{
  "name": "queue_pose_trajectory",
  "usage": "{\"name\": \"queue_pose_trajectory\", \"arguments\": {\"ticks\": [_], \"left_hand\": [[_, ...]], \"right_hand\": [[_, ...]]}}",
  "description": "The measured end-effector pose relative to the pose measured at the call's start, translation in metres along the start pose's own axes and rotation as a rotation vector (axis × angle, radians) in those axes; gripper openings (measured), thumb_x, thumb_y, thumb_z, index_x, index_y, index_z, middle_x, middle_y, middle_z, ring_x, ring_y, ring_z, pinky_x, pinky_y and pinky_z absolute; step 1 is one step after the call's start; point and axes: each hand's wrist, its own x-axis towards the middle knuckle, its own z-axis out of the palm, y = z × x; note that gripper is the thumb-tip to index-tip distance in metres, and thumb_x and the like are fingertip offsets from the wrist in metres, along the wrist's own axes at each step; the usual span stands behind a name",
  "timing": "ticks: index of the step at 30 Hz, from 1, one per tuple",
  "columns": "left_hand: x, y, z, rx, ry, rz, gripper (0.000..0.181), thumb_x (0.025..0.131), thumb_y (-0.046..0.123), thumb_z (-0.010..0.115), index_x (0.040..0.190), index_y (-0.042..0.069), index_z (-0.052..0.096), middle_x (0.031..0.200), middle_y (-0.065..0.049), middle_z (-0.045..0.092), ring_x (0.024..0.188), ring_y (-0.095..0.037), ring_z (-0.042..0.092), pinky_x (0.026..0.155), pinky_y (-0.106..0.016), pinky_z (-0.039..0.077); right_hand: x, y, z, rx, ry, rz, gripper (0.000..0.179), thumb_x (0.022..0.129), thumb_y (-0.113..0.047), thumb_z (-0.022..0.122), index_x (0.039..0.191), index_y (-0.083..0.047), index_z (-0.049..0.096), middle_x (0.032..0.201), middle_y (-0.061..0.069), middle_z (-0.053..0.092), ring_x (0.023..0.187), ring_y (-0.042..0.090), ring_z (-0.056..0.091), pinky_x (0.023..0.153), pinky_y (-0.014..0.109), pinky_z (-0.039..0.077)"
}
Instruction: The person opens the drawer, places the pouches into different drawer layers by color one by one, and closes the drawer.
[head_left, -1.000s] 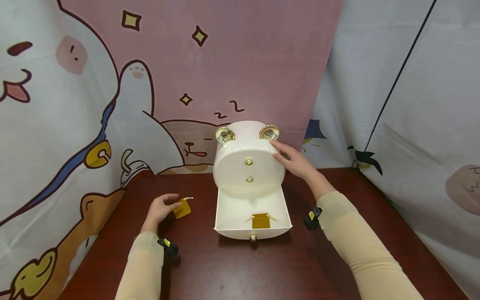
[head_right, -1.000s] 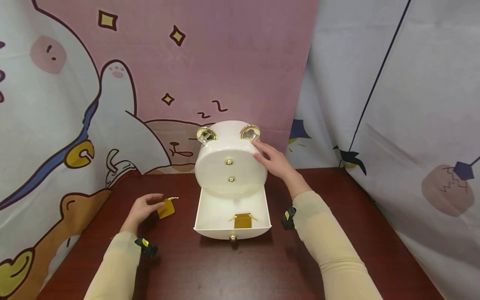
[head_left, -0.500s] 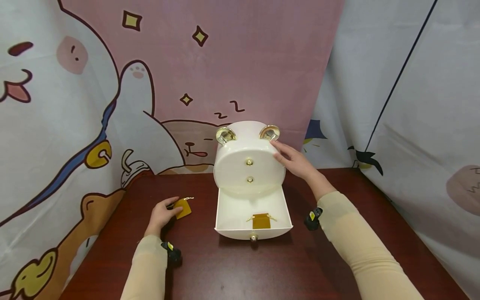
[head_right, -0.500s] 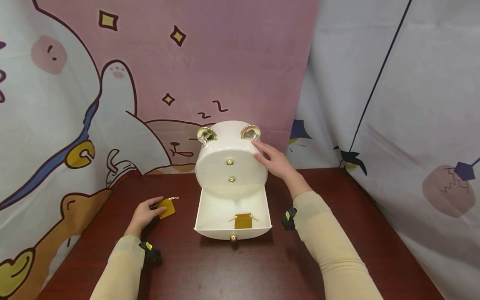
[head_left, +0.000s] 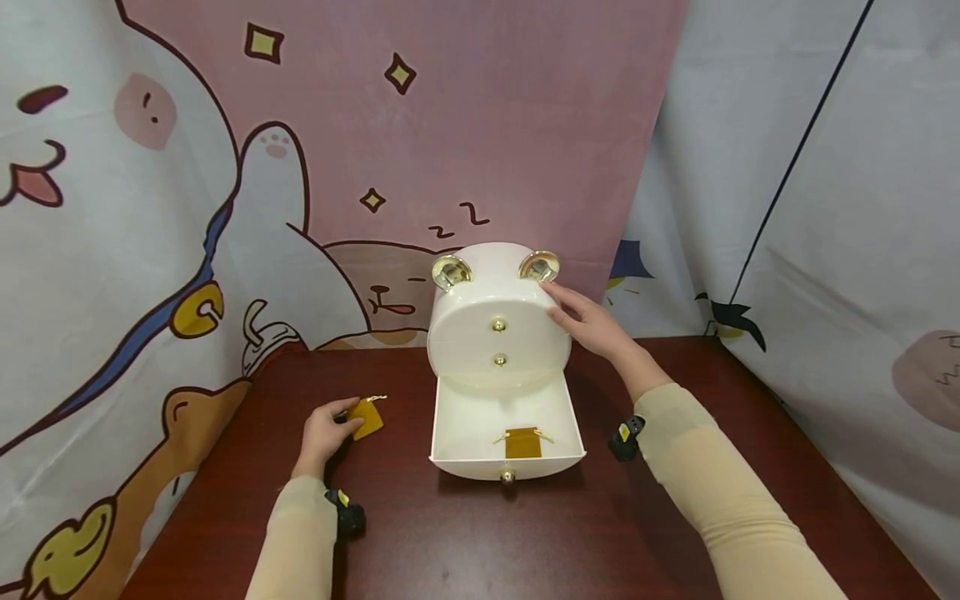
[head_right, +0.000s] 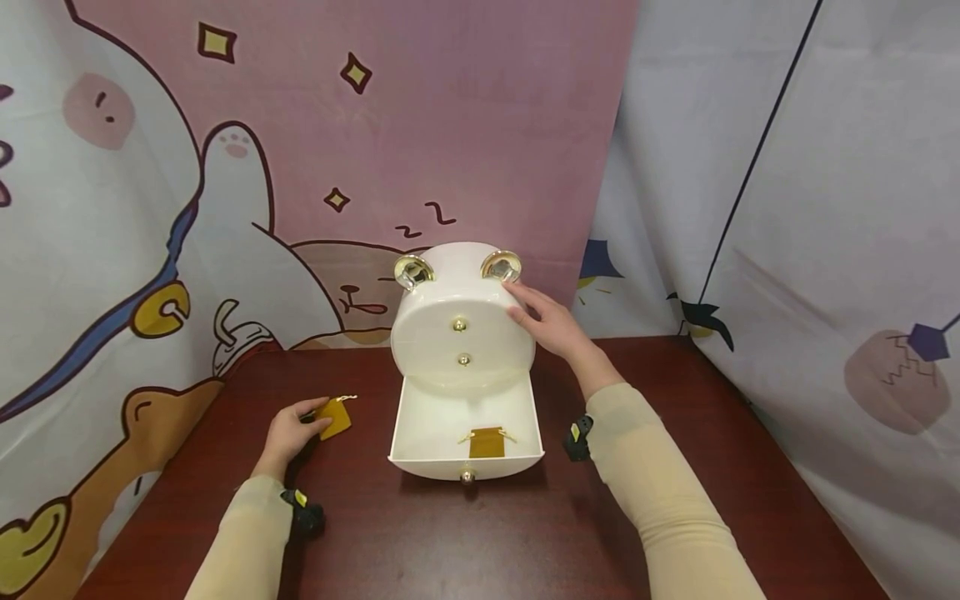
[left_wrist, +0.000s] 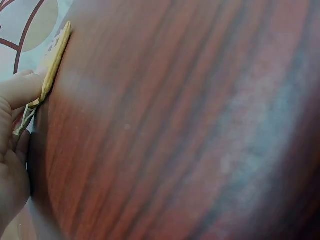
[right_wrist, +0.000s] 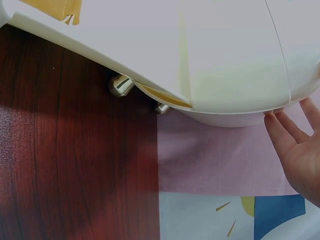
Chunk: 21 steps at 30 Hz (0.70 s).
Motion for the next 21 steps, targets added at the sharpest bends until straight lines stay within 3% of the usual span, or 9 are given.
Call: {"name": "queue_pose_trajectory", "arguments": {"ticks": [11,21], "left_hand": [[-0.0037,-0.0002,0.0015,-0.04,0.07,0.001,0.033,0.091,0.005,0.071,0.123,0.001,0.068,0.127,-0.022,0.062,0.118,-0.038,0.056,0.099,-0.052,0.044],[-0.0081,0.0021,0.0037,-0.069,0.165,-0.019,0.023,0.089,0.003,0.072,0.112,0.003,0.075,0.112,-0.017,0.069,0.103,-0.031,0.062,0.083,-0.04,0.052]], "right_hand": [[-0.0008,-0.0003,0.0004,-0.002,0.002,0.017,0.059,0.102,-0.042,0.052,0.156,-0.028,0.032,0.163,0.003,0.023,0.146,0.033,0.024,0.112,0.059,0.025],[-0.0007,0.0,0.0004,0.008,0.001,0.015,0.059,0.102,-0.042,0.052,0.156,-0.028,0.032,0.163,0.003,0.023,0.147,0.033,0.023,0.112,0.059,0.025]]}}
